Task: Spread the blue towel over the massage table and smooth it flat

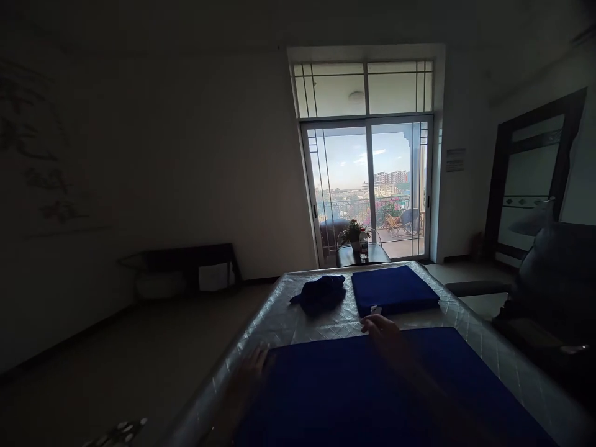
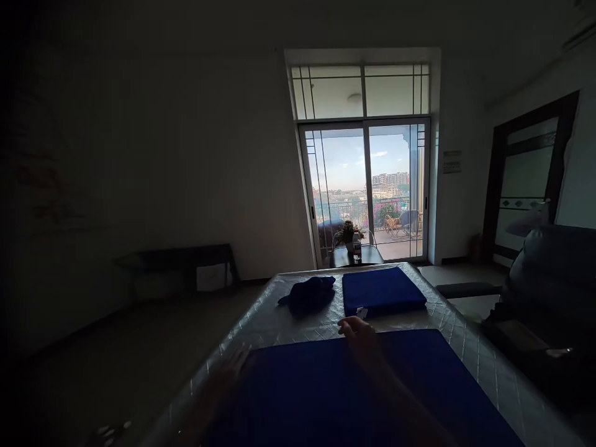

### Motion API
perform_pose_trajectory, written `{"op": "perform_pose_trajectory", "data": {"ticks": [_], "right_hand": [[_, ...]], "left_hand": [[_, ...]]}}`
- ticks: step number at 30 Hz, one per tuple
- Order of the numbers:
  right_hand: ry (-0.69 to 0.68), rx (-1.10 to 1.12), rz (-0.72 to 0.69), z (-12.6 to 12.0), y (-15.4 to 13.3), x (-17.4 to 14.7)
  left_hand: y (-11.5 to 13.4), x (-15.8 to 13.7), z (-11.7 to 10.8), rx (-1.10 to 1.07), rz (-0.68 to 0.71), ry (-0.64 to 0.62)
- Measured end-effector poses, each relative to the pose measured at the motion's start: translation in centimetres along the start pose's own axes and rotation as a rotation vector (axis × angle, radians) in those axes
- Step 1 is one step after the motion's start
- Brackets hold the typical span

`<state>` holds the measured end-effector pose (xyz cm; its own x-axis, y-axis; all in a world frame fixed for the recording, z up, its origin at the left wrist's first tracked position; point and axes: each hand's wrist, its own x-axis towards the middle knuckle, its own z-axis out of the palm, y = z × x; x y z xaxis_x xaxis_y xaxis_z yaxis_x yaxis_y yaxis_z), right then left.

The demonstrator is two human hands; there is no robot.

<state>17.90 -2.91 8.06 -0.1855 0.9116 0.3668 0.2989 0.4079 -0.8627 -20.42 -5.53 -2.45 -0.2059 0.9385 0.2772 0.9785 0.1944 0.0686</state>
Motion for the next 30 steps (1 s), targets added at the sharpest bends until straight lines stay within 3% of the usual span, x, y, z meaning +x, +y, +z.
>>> {"op": "perform_pose_trajectory", "data": {"ticks": [4,7,12,14,16,20,24,27,30], "right_hand": [[-0.195,-0.409,-0.021,2.6,5.2,-1.0],[-0.306,-0.629,-0.039,3.6,7.4,-1.6],[-0.39,-0.785,-0.075,4.6,9.6,-1.6],[-0.43,-0.817,-0.103,4.8,10.4,-1.6],[-0.452,-0.827,-0.12,4.9,11.0,-1.5],[-0.432,-0.803,-0.091,4.9,11.1,-1.4],[-0.366,-0.785,0.028,3.6,11.0,-1.3],[-0.344,-0.815,0.079,0.7,12.1,-1.2],[-0.301,-0.854,0.132,-4.0,14.4,-1.0]], "left_hand": [[3.6,-0.6,-1.6,-0.061,0.106,0.024],[9.3,-1.0,-1.6,-0.167,0.273,-0.02],[20.2,-1.1,1.0,-0.256,0.598,0.004],[22.9,-0.9,2.3,-0.253,0.686,0.01],[23.9,-0.8,3.5,-0.235,0.713,-0.015],[22.5,-0.5,4.5,-0.222,0.578,-0.088],[18.2,-0.1,4.0,-0.164,0.404,-0.142],[13.4,0.1,3.2,-0.075,0.353,-0.152],[7.8,0.3,2.2,0.003,0.258,-0.088]]}}
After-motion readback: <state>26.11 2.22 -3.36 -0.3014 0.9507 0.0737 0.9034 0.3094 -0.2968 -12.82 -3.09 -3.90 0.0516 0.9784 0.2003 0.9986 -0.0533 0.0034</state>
